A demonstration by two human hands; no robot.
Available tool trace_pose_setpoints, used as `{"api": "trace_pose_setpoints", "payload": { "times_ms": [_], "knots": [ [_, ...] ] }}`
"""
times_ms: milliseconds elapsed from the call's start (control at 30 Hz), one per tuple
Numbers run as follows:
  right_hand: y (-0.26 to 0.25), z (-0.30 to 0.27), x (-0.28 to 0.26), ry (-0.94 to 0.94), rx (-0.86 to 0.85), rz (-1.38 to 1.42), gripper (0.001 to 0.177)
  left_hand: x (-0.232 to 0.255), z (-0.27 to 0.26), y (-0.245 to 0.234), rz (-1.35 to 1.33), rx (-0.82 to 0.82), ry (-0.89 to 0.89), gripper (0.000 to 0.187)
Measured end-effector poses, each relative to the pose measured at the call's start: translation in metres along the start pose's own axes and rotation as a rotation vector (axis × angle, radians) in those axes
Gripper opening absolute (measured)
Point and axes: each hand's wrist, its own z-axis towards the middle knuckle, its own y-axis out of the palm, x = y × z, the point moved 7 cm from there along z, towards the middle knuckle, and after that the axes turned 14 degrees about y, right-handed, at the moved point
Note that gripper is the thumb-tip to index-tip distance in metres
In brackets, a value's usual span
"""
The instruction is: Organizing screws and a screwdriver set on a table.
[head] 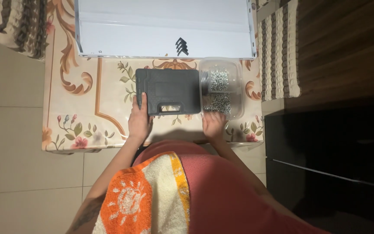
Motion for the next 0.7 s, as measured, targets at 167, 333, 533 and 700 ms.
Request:
{"api": "trace_pose_setpoints", "payload": {
  "times_ms": [167,333,533,700],
  "knots": [
    [-0.049,0.059,-0.035,-0.204,-0.042,0.217,0.021,0.006,0.012,-0.015,0.023,-0.051,-0.036,0.106],
    [0.029,0.217,-0.060,-0.080,-0.137,0.036,0.019,0.028,0.016,-0.049,-0.007,0.030,0.054,0.105],
    [0.180,0.313,-0.064,-0.245,-0.374,-0.175,0.061,0.034,-0.003,-0.064,-0.094,0.196,0.006,0.094],
    [0.167,0.315,-0.045,-0.070,-0.551,-0.201,0.037,0.029,-0.024,-0.062,-0.175,0.203,-0.048,0.088]
  ]
}}
